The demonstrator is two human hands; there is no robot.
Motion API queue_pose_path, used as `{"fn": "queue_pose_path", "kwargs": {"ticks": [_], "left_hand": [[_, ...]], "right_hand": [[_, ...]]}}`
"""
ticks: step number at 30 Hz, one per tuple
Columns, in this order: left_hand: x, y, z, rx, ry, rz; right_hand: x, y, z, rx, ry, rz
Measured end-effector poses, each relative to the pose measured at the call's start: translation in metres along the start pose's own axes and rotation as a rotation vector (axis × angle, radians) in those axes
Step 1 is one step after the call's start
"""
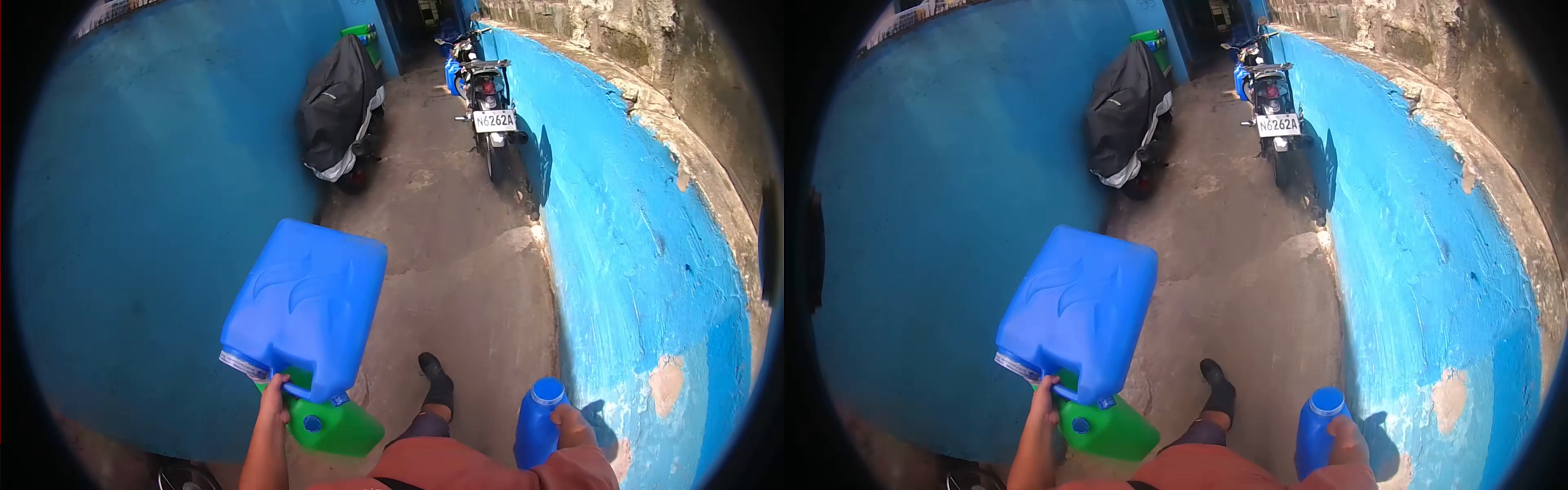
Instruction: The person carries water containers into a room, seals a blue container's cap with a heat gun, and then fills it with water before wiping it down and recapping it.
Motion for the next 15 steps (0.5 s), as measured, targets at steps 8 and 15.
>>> {"fn": "queue_pose_path", "kwargs": {"ticks": [8, 15], "left_hand": [[0.173, 0.374, -0.142, -0.064, -0.101, 0.254], [0.289, 0.709, -0.267, -0.183, -0.151, 0.409]], "right_hand": [[0.062, -0.177, 0.133, 0.142, 0.214, -0.247], [0.207, -0.328, 0.29, 0.361, 0.299, -0.27]]}}
Point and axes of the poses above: each hand's wrist, its own x-axis towards the middle knuckle, its own y-axis out of the palm, z = x × y, the point moved 8 cm from there along x, towards the middle knuckle, and after that the axes turned 14 degrees about -z, right-handed, at the moved point
